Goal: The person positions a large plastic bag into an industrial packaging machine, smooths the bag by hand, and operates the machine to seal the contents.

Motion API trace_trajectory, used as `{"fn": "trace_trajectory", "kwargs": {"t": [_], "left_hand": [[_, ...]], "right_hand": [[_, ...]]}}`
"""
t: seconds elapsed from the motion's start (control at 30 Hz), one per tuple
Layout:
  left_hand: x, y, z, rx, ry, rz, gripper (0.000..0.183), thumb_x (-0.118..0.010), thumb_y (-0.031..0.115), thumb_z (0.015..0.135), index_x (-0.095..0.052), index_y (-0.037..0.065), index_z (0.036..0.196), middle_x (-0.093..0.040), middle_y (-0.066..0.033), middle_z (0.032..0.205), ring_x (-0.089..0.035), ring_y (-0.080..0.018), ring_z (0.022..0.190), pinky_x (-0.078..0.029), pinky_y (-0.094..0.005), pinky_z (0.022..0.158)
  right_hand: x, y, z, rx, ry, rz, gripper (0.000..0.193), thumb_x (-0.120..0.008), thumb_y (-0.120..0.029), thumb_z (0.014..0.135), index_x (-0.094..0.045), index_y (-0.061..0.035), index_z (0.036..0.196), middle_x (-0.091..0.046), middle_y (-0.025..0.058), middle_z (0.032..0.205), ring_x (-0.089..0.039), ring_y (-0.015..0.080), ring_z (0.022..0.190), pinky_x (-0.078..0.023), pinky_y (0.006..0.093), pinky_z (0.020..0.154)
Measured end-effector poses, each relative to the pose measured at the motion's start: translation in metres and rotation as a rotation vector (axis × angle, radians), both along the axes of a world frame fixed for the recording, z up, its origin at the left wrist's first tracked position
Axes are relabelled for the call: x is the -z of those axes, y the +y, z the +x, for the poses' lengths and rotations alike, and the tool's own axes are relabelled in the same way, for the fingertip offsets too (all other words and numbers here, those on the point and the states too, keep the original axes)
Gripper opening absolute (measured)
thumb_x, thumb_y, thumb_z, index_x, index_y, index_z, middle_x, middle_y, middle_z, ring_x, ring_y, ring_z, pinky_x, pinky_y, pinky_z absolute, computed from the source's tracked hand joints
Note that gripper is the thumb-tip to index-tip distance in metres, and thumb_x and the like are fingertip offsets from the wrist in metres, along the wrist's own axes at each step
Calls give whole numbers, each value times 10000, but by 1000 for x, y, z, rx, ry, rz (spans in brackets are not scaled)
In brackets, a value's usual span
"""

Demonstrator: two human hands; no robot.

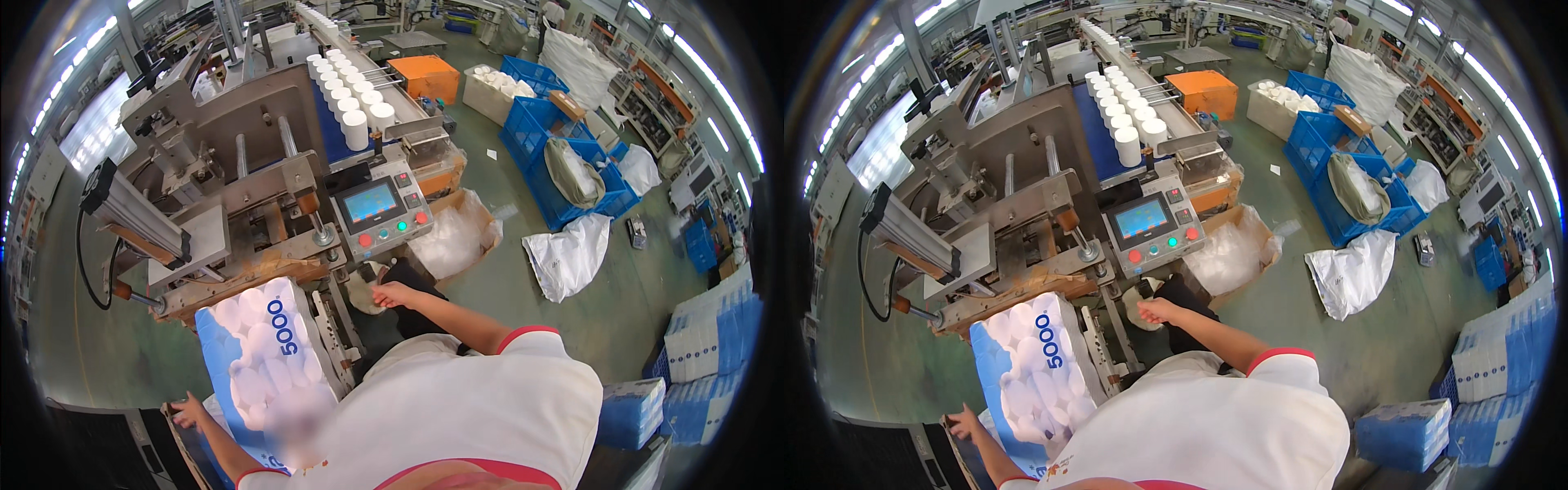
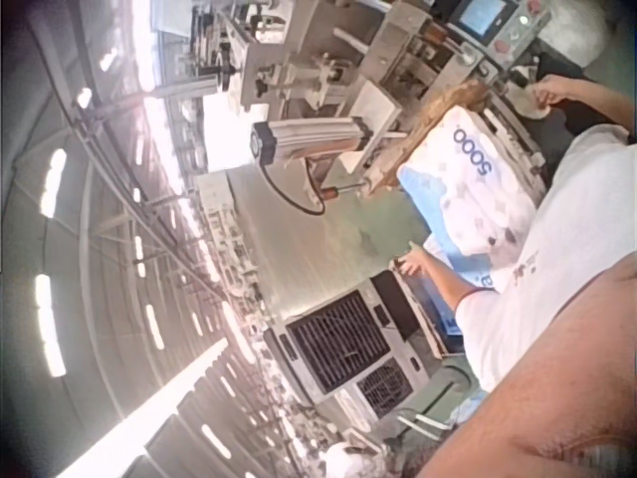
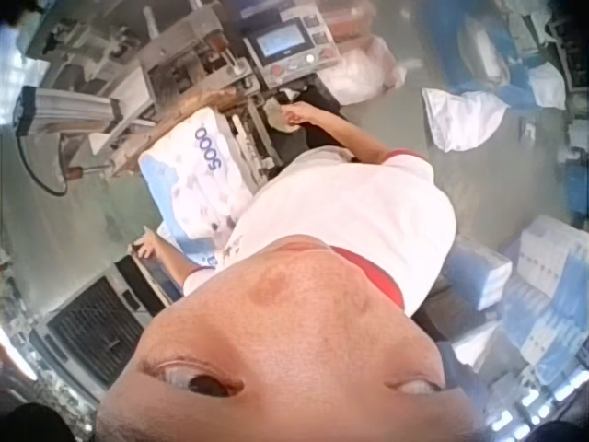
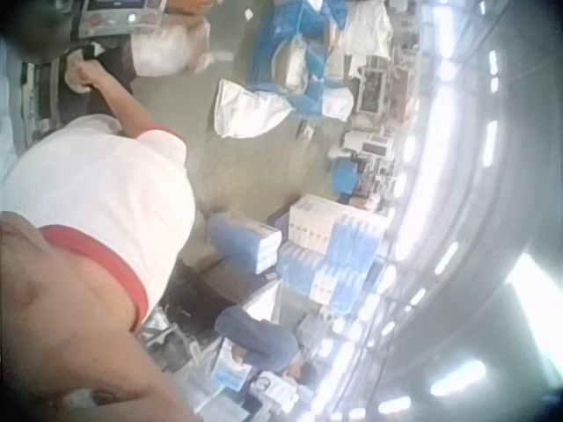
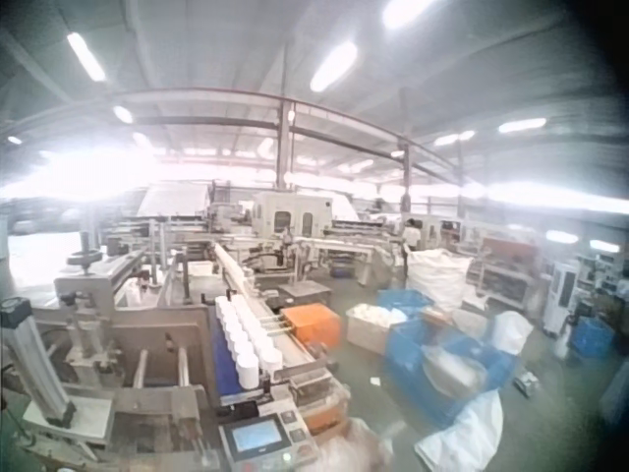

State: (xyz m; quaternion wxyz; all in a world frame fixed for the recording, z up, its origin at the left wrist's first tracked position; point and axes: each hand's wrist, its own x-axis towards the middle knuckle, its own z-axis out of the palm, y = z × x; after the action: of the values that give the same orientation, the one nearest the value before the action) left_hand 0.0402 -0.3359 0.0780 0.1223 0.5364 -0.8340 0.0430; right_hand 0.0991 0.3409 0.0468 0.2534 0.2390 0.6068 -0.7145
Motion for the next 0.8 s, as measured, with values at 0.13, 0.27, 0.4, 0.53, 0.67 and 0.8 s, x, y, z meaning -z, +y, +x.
{"fn": "trace_trajectory", "kwargs": {"t": [0.13,0.27,0.4,0.53,0.67,0.8], "left_hand": [[56,-18,44,37,-35,29,592,-535,423,865,-413,27,1288,-399,-282,1294,-410,-466,1154,-399,-539,871],[78,-3,58,213,-115,170,494,-507,371,884,-466,2,1210,-448,-286,1215,-452,-444,1100,-409,-510,858],[78,-13,56,381,-168,270,414,-478,319,902,-519,-23,1131,-498,-290,1136,-495,-423,1045,-419,-480,845],[54,-55,72,588,-186,356,363,-450,268,921,-572,-48,1053,-547,-294,1057,-537,-401,990,-429,-451,832],[-3,-46,71,678,179,193,353,-433,242,940,-594,-56,1039,-610,-252,1015,-586,-398,912,-459,-442,767],[-87,-39,86,681,730,475,432,-462,320,952,-567,-41,1165,-632,-154,1079,-589,-198,983,-450,-316,860]], "right_hand": [[16,-1,21,10,-35,-34,383,-583,-454,853,-622,-78,911,-608,1,804,-559,85,649,-462,224,585],[17,-16,26,-27,-80,-30,343,-568,-392,879,-619,-65,968,-631,14,864,-580,92,697,-476,227,620],[16,-20,25,-70,-57,-33,325,-573,-370,873,-619,-65,976,-642,26,883,-590,101,699,-482,228,618],[12,-21,17,-96,-36,-25,327,-588,-365,857,-619,-63,979,-646,32,882,-595,104,691,-485,229,614],[14,-4,25,-88,-35,-11,318,-586,-362,853,-626,-77,987,-648,43,907,-606,127,741,-489,250,649],[1,-14,22,-199,-16,-42,320,-589,-382,855,-625,-91,984,-646,19,910,-583,99,721,-481,244,666]]}}
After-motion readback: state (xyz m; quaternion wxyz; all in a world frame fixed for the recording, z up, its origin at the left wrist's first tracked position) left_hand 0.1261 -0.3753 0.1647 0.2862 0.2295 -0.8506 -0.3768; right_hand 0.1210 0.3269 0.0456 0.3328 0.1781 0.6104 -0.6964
